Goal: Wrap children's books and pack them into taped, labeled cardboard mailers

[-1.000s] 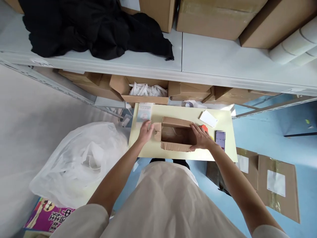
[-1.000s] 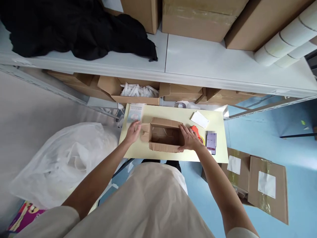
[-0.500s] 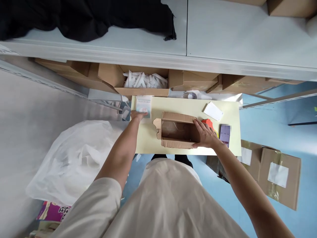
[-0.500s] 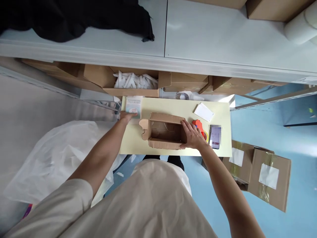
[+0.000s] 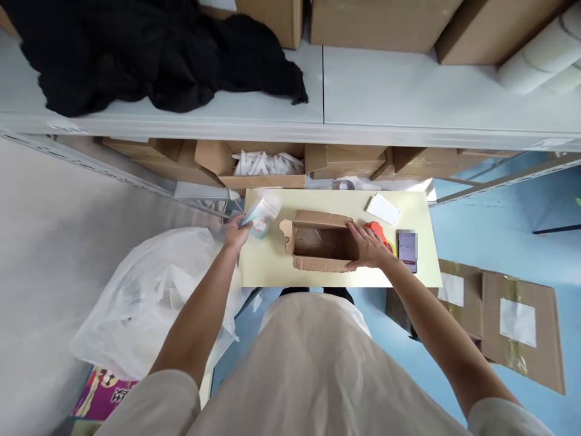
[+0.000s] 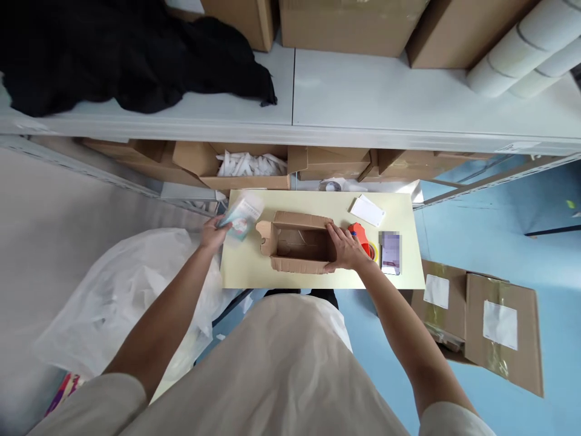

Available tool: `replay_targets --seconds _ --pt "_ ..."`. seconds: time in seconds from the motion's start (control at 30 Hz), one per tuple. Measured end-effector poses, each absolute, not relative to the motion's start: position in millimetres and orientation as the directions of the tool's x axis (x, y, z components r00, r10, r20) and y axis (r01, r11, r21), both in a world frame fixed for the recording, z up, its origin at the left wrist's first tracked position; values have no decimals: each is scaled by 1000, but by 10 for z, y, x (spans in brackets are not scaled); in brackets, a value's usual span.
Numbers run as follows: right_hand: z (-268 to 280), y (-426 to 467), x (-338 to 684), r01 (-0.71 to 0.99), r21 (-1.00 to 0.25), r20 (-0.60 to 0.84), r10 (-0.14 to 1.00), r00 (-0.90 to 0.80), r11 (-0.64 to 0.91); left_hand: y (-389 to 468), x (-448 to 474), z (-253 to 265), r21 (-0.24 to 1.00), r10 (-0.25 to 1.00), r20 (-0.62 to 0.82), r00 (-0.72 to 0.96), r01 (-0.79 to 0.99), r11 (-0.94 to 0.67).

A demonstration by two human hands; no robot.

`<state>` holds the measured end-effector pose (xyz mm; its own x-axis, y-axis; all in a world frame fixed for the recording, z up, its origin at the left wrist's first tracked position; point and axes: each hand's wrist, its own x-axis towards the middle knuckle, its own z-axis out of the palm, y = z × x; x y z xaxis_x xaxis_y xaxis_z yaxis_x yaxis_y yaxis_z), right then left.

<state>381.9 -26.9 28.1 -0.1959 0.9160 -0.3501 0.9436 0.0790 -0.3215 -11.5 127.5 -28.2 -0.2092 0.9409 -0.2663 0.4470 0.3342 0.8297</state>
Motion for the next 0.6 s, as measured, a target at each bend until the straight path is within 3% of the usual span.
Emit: replay_targets --seconds 0.17,0.33,0.47,0.6 --pt "199 -324 3806 914 -399 -287 937 -201 74 1228 -198 652 916 996 -4 -94 398 41" --pt "135 -369 3819 882 -468 -262 945 -198 54 1124 400 1387 897 980 -10 200 435 -80" --pt "92 -404 3825 869 -492 -218 959 -184 54 932 1074 1315 839 896 -64 440 509 -190" --pt "88 -435 3805 858 -513 -187 970 -157 40 786 1383 929 703 866 -235 442 692 -163"
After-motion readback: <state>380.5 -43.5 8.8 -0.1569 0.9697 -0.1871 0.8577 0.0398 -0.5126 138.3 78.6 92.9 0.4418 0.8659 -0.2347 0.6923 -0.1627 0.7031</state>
